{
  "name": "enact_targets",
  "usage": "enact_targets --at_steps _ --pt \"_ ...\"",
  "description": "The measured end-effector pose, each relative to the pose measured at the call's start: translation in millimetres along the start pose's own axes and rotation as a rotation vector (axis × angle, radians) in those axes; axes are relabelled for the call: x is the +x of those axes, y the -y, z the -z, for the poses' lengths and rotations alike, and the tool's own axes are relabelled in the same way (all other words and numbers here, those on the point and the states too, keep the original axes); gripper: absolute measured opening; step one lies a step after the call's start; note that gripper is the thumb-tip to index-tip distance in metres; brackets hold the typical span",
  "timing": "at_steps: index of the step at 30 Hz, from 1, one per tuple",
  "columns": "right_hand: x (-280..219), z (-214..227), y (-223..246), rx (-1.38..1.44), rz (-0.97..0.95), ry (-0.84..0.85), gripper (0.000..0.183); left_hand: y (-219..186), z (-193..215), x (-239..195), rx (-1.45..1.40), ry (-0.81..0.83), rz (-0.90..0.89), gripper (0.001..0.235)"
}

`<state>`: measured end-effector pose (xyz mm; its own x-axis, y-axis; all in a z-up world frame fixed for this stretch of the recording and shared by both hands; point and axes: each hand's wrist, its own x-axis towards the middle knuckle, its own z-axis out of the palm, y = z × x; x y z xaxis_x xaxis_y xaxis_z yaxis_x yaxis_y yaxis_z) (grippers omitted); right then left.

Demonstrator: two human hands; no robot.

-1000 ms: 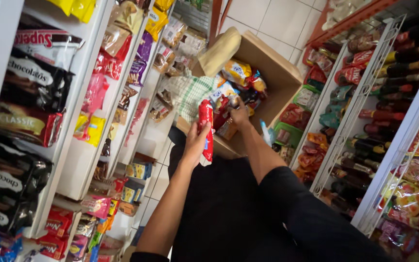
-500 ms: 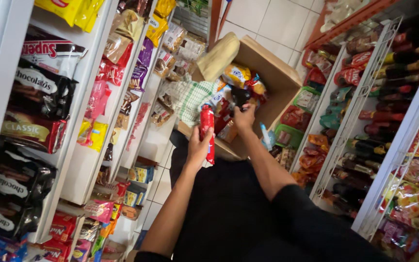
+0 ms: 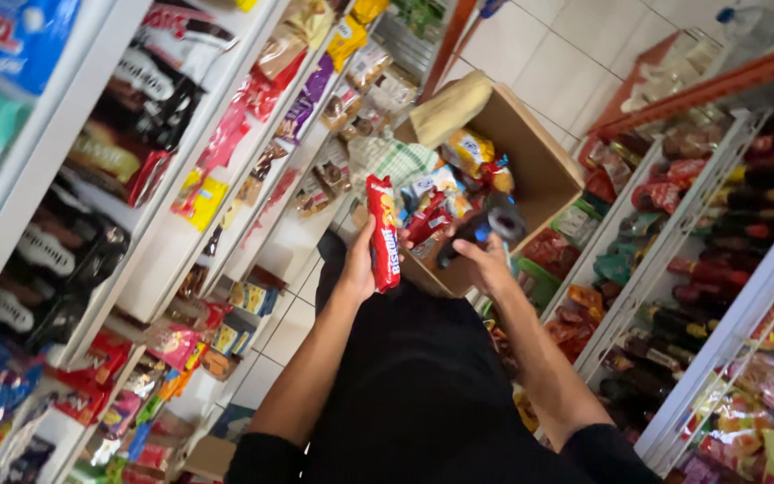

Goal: The person takes packaged snacks from a cardboard box, wipes them with a cloth, scans them with a handheld barcode scanner, and places them on store shelves. The person handles multiple snack packages one at a time, repeating the wipe and scan sequence for each item.

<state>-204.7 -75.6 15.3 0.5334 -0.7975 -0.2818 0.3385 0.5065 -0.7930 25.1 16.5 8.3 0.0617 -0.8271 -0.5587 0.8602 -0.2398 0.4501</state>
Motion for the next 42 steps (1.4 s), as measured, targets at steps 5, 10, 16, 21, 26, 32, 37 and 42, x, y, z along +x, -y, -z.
enact_targets --at_steps 5,10,16,21,26,32,37,42 --pt "3.5 -33.8 38.7 -0.427 0.113 0.091 0.034 -22.4 -3.9 -18.8 -0.107 0.246 -0.136 0.075" --pt "7.1 -71.9 59.1 -0.522 0.085 0.081 0.038 -50.6 -24.8 -39.7 -0.142 0.285 -0.115 0.066" --pt "9.1 -76.3 57.8 -0.421 -0.220 0.107 0.027 -64.3 -22.3 -51.6 -0.062 0.080 -0.125 0.039" --pt "5.9 -94.6 68.9 -0.492 -0.328 0.206 0.033 -56.2 5.6 -47.2 -0.002 0.067 -0.179 0.041" --pt "9.2 -108.8 53.7 -0.435 -0.445 -0.006 0.039 -46.3 21.6 -43.2 -0.002 -0.030 -0.294 0.044" --pt "2.9 -113.0 45.3 -0.502 -0.460 0.094 0.030 -46.5 20.7 -55.0 0.270 -0.166 -0.317 0.044" --pt "0.9 -112.3 67.4 -0.895 -0.531 0.684 0.027 -68.3 16.3 -79.5 0.728 -0.192 -0.332 0.050" --pt "7.8 -116.9 67.7 -0.636 -0.698 0.884 0.032 -87.2 9.2 -91.9 0.989 -0.134 -0.215 0.055"
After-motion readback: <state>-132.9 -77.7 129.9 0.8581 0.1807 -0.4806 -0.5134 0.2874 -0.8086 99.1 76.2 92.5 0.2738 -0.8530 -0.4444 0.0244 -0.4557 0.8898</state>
